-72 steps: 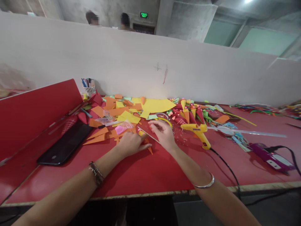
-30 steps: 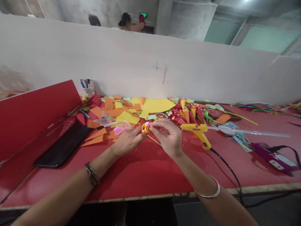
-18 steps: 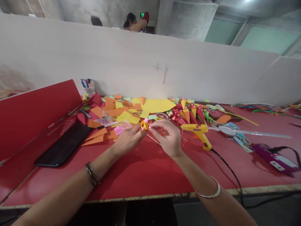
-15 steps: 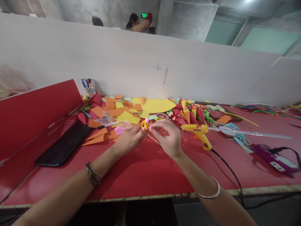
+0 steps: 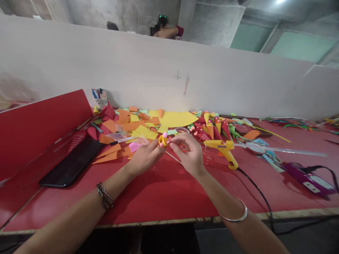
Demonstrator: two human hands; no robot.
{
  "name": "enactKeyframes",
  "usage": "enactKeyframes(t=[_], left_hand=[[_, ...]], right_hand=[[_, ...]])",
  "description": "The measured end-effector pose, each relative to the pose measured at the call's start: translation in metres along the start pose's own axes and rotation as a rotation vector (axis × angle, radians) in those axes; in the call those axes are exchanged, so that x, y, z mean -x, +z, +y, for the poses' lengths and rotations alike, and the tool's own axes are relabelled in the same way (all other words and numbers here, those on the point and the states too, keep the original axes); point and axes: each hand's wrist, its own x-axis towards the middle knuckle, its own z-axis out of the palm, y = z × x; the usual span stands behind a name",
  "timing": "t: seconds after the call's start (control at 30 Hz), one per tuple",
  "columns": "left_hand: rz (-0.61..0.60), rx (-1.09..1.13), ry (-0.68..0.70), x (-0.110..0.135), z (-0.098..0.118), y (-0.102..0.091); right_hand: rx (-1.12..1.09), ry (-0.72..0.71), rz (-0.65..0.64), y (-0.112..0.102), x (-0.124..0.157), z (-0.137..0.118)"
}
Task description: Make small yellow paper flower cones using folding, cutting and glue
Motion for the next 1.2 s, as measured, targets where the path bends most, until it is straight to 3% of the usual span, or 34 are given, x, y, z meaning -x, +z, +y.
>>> enactKeyframes(t=[0.17,0.37,0.5,0.6,0.87,1.03,1.2], left_hand=[[-0.048,0.012,0.024,0.003,-0.002,0.002],[0.046,0.331,-0.177,0.008,-0.002,0.009],[0.087,0.332,-0.185,0.008,0.001,0.008],[0.014,0.384,-0.193,0.007,0.003,0.003],[-0.105,0.372,-0.209,0.001,0.007,-0.006],[-0.126,0.295,-0.179,-0.001,0.005,-0.005],[-0.251,0.234,-0.152,0.0,0.002,-0.004]], right_hand=[[0.02,-0.02,-0.007,-0.001,-0.001,0.002],[-0.045,0.092,-0.014,0.002,0.003,0.007],[-0.037,0.127,-0.182,0.005,0.003,0.009],[-0.06,0.157,-0.222,0.005,0.003,0.011],[-0.237,0.324,-0.135,0.01,0.005,0.027],[-0.264,0.325,-0.17,0.011,0.006,0.033],[-0.212,0.337,-0.148,0.012,0.007,0.035]])
